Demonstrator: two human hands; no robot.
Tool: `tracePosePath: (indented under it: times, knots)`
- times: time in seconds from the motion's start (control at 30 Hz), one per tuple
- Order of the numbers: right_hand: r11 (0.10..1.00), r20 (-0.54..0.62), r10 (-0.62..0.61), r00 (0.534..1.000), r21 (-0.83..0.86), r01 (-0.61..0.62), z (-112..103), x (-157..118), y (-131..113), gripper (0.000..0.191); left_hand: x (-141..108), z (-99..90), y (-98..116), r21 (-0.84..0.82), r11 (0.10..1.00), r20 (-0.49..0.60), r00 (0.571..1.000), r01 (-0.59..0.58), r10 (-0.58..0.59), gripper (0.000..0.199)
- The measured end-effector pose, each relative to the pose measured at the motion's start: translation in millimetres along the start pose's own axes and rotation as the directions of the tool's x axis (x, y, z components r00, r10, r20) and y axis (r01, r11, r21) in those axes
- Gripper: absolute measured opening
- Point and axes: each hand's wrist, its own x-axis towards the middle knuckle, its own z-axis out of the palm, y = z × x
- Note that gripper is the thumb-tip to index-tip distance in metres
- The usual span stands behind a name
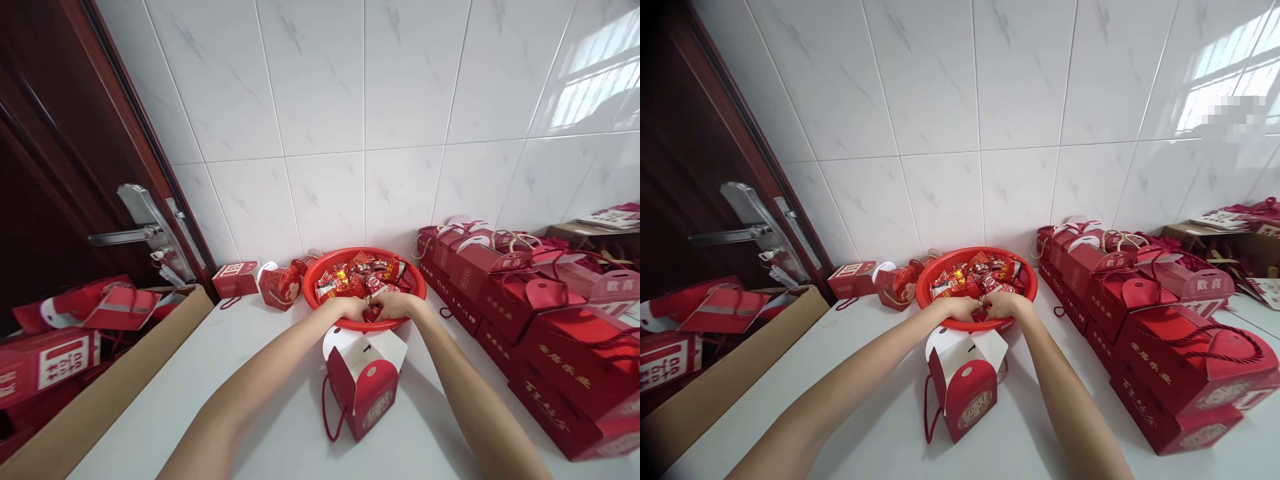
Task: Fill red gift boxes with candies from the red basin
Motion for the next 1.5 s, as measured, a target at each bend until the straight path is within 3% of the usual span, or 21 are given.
tracePosePath:
  times: [0.1,0.17,0.33,0.43,0.5,0.6,0.67,0.77,1.07,1.27,1.5]
  knots:
    - [0.999,0.006,-0.014,1.0,-0.034,0.014,-0.7,-0.2,-0.6,0.029,-4.4,-3.9,6.5,0.015,0.997,0.145,0.986,0.077,-0.078,0.017]
    - [0.998,0.002,-0.041,0.999,-0.056,0.041,-1.0,-0.1,-0.4,0.027,-7.3,-5.8,9.5,0.003,0.994,0.184,0.977,0.108,-0.107,0.015]
    - [0.998,-0.11,-0.057,0.992,0.025,0.06,-1.3,-2.0,4.3,0.04,-14.5,-9.6,10.2,-0.042,0.993,0.166,0.981,0.11,-0.101,0.012]
    - [0.976,-0.14,-0.107,0.984,0.175,0.131,-1.8,-4.6,9.9,0.032,-19.5,-11.4,7.7,-0.148,0.985,0.129,0.989,0.093,-0.074,0.014]
    - [0.905,-0.16,-0.126,0.979,0.386,0.18,-2.3,-6.5,13.8,0.022,-22.5,-12.3,7.0,-0.313,0.947,0.053,0.997,0.071,-0.057,0.016]
    - [0.682,-0.252,-0.082,0.964,0.692,0.239,-3.1,-8.9,17.9,0.03,-24.6,-13.2,8.5,-0.588,0.809,-0.12,0.99,-0.014,-0.07,0.02]
    - [0.547,-0.327,-0.049,0.944,0.782,0.299,-3.5,-10.0,18.7,0.035,-24.3,-13.5,10.1,-0.694,0.713,-0.214,0.974,-0.097,-0.076,0.024]
    - [0.457,-0.377,-0.011,0.926,0.822,0.34,-3.8,-10.2,17.8,0.033,-23.4,-14.2,11.7,-0.755,0.632,-0.284,0.956,-0.174,-0.076,0.029]
    - [0.378,-0.423,0.154,0.893,0.86,0.342,-5.5,-7.7,13.1,0.025,-29.9,-20.1,19.4,-0.821,0.513,-0.389,0.903,-0.249,-0.184,0.029]
    - [0.383,-0.458,0.209,0.864,0.851,0.359,-4.4,-6.2,13.3,0.016,-20.0,-17.9,7.6,-0.764,0.566,-0.486,0.854,-0.31,-0.187,0.026]
    - [0.43,-0.461,0.147,0.875,0.827,0.363,-1.3,-3.8,17.0,0.027,-17.1,-15.5,1.4,-0.71,0.616,-0.537,0.828,-0.341,-0.161,0.033]
